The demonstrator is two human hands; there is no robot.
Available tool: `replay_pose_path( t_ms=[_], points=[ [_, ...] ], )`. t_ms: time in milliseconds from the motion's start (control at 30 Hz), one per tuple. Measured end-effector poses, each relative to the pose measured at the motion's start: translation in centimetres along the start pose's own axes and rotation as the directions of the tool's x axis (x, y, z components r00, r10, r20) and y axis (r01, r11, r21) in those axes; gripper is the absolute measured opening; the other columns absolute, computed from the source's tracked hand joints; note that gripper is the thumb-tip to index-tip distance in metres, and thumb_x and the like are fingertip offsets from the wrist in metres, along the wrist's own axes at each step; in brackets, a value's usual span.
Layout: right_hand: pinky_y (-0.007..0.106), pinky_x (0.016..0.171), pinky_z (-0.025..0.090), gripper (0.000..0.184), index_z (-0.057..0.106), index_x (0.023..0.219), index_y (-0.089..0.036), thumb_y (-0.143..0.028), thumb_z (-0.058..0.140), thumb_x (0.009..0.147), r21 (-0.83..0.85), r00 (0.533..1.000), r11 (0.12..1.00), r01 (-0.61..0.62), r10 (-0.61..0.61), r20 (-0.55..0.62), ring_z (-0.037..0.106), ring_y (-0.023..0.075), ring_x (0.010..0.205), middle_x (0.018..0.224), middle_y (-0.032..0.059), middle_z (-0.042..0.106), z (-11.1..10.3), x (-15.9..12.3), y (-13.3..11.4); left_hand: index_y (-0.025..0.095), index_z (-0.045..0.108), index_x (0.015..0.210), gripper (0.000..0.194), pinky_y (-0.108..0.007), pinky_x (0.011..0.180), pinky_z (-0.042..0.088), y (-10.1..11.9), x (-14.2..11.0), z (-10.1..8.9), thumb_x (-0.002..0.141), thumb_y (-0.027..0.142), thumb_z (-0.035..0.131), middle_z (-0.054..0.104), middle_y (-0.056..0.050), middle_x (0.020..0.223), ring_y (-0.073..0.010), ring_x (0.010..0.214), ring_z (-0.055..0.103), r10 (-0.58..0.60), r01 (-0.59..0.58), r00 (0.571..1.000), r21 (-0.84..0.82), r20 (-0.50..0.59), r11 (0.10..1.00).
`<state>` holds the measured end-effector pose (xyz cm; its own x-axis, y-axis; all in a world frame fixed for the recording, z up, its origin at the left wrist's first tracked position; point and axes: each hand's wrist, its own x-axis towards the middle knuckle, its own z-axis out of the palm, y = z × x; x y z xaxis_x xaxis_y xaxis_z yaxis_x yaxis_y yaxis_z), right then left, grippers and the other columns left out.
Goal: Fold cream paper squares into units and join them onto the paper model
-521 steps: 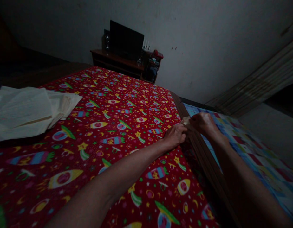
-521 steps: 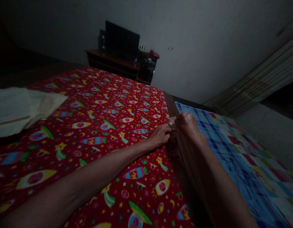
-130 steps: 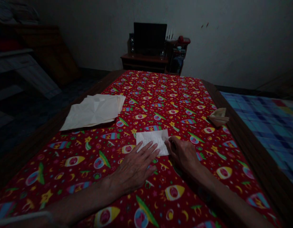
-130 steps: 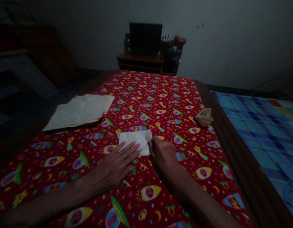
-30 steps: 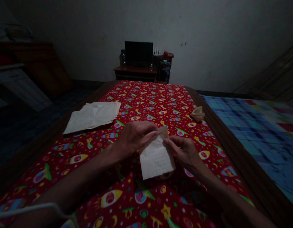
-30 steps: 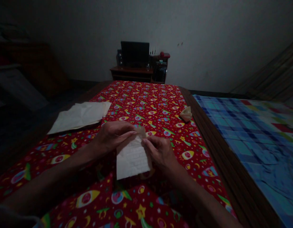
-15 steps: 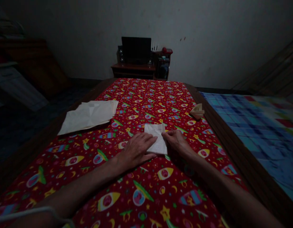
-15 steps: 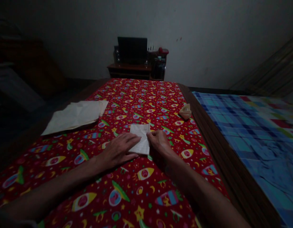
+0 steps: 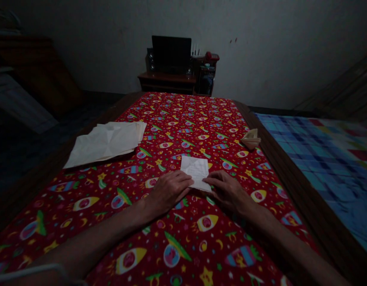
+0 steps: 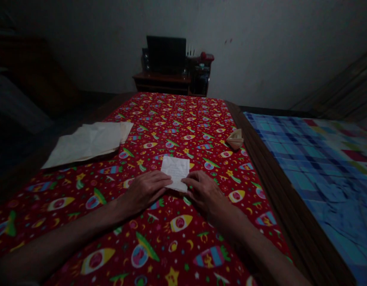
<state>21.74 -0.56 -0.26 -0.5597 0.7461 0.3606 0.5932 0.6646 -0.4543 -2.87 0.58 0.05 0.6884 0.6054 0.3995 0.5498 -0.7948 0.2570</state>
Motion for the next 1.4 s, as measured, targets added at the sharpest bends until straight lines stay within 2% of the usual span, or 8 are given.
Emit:
replay_pose_path(
  t_ms=[233, 400, 567, 700, 800, 1133, 1267, 1400],
  points=[
    [0.023, 0.058, 0.041, 0.028, 0.065, 0.072, -0.016, -0.031, 0.048, 0.089, 0.042, 0.968, 0.969, -0.244, 0.246, -0.053, 0.055, 0.0129, 0.064, 0.072, 0.0041, 0.061, 0.9, 1.7, 0.6, 0.019, 0.068, 0.092, 0.015, -0.026, 0.073, 0.047, -1.8, 0.3, -0.7, 0.085, 0.028, 0.057, 0.067, -0.003, 0.085, -0.0152, 0.081, 0.060, -0.258, 0.253, 0.966, -0.217, 0.006, 0.943],
    [0.023, 0.057, 0.036, 0.029, 0.062, 0.072, -0.017, -0.033, 0.045, 0.089, -0.004, 0.921, 0.923, -0.385, 0.383, -0.071, 0.054, 0.0133, 0.060, 0.068, 0.0023, 0.062, 1.0, 2.2, 0.1, 0.018, 0.068, 0.079, 0.016, -0.023, 0.061, 0.042, -2.8, 1.0, -0.4, 0.081, 0.032, 0.060, 0.063, -0.001, 0.073, -0.0142, 0.069, 0.057, -0.401, 0.396, 0.916, -0.205, 0.018, 0.895],
    [0.024, 0.054, 0.029, 0.029, 0.059, 0.073, -0.017, -0.031, 0.040, 0.090, -0.238, 0.884, 0.852, -0.467, 0.459, -0.092, 0.053, 0.0135, 0.057, 0.064, 0.0024, 0.061, 1.1, 3.4, -0.6, 0.017, 0.061, 0.064, 0.033, -0.022, 0.049, 0.030, -3.0, 2.6, -0.3, 0.085, 0.040, 0.050, 0.057, 0.002, 0.055, -0.0116, 0.051, 0.052, -0.534, 0.534, 0.844, -0.163, 0.046, 0.830],
    [0.024, 0.052, 0.025, 0.030, 0.059, 0.072, -0.018, -0.031, 0.039, 0.091, -0.353, 0.882, 0.813, -0.463, 0.463, -0.090, 0.054, 0.0134, 0.055, 0.064, 0.0036, 0.063, 1.2, 4.0, -0.7, 0.018, 0.061, 0.086, 0.017, -0.022, 0.049, 0.033, -3.3, 3.5, -0.3, 0.081, 0.034, 0.056, 0.063, 0.003, 0.059, -0.0139, 0.053, 0.057, -0.575, 0.572, 0.818, -0.142, 0.024, 0.808],
    [0.026, 0.050, 0.021, 0.031, 0.058, 0.074, -0.017, -0.031, 0.037, 0.092, -0.407, 0.883, 0.790, -0.459, 0.456, -0.112, 0.054, 0.0132, 0.052, 0.062, 0.0043, 0.064, 1.4, 4.2, -0.4, 0.018, 0.051, 0.114, 0.035, -0.023, 0.053, 0.038, -3.3, 3.6, -0.2, 0.081, 0.031, 0.056, 0.067, 0.003, 0.065, -0.0165, 0.060, 0.062, -0.615, 0.611, 0.789, -0.121, 0.007, 0.782],
    [0.027, 0.049, 0.019, 0.030, 0.059, 0.074, -0.017, -0.030, 0.038, 0.091, -0.470, 0.885, 0.763, -0.445, 0.456, -0.098, 0.054, 0.0134, 0.049, 0.061, 0.0050, 0.065, 1.5, 4.6, -0.1, 0.023, 0.036, 0.132, 0.050, -0.024, 0.056, 0.040, -3.2, 2.6, 1.5, 0.087, 0.035, 0.052, 0.065, 0.001, 0.073, -0.0170, 0.063, 0.062, -0.486, 0.491, 0.871, 0.146, -0.074, 0.859],
    [0.028, 0.049, 0.018, 0.032, 0.060, 0.074, -0.017, -0.030, 0.037, 0.092, -0.473, 0.886, 0.763, -0.440, 0.456, -0.088, 0.054, 0.0136, 0.049, 0.061, 0.0052, 0.065, 1.4, 4.8, -0.1, 0.018, 0.043, 0.126, 0.039, -0.031, 0.075, 0.046, -2.6, 2.9, 1.2, 0.089, 0.030, 0.048, 0.063, -0.008, 0.098, -0.0215, 0.090, 0.060, -0.354, 0.377, 0.925, 0.240, -0.134, 0.895],
    [0.027, 0.049, 0.018, 0.031, 0.061, 0.075, -0.016, -0.029, 0.038, 0.092, -0.478, 0.888, 0.761, -0.439, 0.450, -0.100, 0.053, 0.0136, 0.050, 0.060, 0.0054, 0.065, 1.5, 4.8, -0.1, 0.017, 0.052, 0.118, 0.029, -0.041, 0.097, 0.040, -1.5, 3.4, 1.1, 0.092, 0.024, 0.042, 0.057, -0.010, 0.120, -0.0237, 0.114, 0.050, -0.158, 0.164, 0.987, 0.221, -0.042, 0.961]
  ],
)
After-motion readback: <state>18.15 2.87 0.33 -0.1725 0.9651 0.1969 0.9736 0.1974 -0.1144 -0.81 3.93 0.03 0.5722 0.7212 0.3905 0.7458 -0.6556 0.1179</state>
